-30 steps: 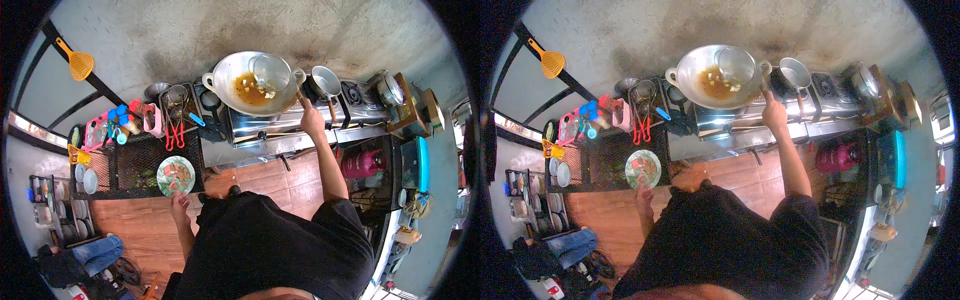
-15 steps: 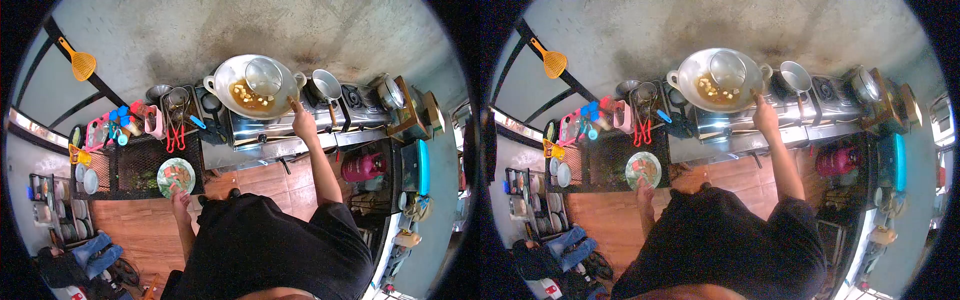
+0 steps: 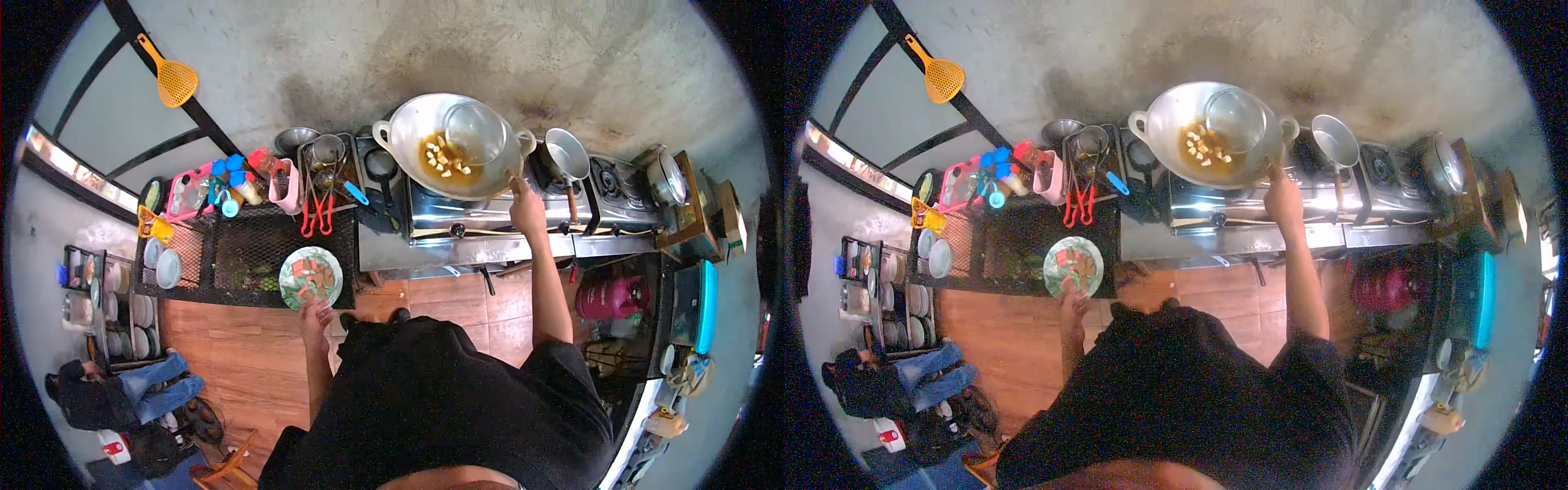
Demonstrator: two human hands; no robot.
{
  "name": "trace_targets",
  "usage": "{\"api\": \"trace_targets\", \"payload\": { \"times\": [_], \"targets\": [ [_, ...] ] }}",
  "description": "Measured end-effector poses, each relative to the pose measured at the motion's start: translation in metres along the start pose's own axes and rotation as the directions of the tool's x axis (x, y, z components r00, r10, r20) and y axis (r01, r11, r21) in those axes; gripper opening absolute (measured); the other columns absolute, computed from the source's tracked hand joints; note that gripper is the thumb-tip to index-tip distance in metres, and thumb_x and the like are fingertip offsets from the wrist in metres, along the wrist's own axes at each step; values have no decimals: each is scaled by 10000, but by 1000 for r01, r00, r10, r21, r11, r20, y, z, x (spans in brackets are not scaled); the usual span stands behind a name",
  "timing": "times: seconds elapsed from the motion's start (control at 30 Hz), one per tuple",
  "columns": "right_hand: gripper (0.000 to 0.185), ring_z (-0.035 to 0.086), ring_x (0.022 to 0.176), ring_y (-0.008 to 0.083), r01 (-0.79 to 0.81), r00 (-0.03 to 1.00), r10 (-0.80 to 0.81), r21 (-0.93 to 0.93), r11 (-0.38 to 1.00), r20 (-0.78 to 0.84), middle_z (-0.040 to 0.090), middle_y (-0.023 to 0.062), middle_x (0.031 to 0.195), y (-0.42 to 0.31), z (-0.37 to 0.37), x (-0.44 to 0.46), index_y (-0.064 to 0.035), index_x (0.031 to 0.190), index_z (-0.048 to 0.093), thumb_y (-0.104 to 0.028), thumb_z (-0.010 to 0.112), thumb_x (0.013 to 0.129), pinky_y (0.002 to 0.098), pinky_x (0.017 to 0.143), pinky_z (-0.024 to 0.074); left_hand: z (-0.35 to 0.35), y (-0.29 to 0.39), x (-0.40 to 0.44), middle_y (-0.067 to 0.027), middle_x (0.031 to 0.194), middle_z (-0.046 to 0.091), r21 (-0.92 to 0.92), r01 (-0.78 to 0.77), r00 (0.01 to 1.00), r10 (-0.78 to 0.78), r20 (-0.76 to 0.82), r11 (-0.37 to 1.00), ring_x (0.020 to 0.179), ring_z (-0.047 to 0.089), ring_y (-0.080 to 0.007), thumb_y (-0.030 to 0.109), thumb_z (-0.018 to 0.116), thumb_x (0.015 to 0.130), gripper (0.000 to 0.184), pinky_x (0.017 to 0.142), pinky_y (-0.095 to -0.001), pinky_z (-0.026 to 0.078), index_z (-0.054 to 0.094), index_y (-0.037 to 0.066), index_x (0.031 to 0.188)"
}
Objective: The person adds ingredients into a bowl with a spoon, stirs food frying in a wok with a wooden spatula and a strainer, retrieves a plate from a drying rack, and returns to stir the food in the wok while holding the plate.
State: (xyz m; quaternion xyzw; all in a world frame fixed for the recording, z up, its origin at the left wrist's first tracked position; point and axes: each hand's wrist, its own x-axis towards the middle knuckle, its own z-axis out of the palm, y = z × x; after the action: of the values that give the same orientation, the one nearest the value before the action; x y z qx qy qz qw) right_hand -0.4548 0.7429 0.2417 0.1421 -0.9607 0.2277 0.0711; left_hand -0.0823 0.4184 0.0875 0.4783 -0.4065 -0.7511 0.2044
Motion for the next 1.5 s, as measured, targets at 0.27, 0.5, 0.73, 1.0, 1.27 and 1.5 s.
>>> {"api": "trace_targets", "payload": {
  "times": [0.27,0.5,0.73,1.0,1.27,1.5],
  "targets": [
    [365,615,852,428,-183,983,180,-137,973,-39,642,250,900,-6,-4,-1,-112,1175,573,-57,502,821,522,775,479,-7,-9,4,-121,1008,646,-14,-56,995,57,86,998,825,622,-191,218,536,895,279,664,-286,501,531,72,1132],
    [434,613,855,432,-10,993,15,38,999,-116,640,254,915,14,-2,1,-113,1185,587,-25,474,775,520,776,473,-4,-10,5,-116,1006,648,-19,12,999,-11,42,1000,818,624,-189,261,558,897,284,671,-285,495,536,90,1122],
    [356,595,1001,402,-65,995,56,100,993,87,626,256,1024,7,-1,-2,-84,1196,597,-78,520,849,422,816,471,1,-4,-4,-96,928,673,34,8,999,-9,39,999,765,641,-147,267,552,909,289,638,-260,502,551,65,1116],
    [373,614,989,380,143,988,-127,195,970,-93,629,238,1055,-13,2,-22,-36,1208,572,-26,517,839,407,819,490,-1,-3,-16,-94,934,674,5,-21,999,21,44,1000,759,641,-140,247,538,900,285,648,-265,493,559,55,1110],
    [386,604,978,398,66,998,-66,52,996,1,634,234,1026,-29,-12,-21,-52,1203,571,-13,523,822,444,818,483,-1,-2,-14,-112,962,662,16,-30,996,29,82,999,787,639,-180,225,557,866,308,717,-295,525,545,52,1119],
    [312,591,933,430,146,989,-141,109,983,-51,627,239,1002,-7,-7,-22,-70,1179,573,-108,476,884,514,769,465,7,5,-26,-98,922,670,-3,-35,998,35,54,999,749,637,-142,184,551,885,270,630,-260,499,561,34,1109]
  ]
}}
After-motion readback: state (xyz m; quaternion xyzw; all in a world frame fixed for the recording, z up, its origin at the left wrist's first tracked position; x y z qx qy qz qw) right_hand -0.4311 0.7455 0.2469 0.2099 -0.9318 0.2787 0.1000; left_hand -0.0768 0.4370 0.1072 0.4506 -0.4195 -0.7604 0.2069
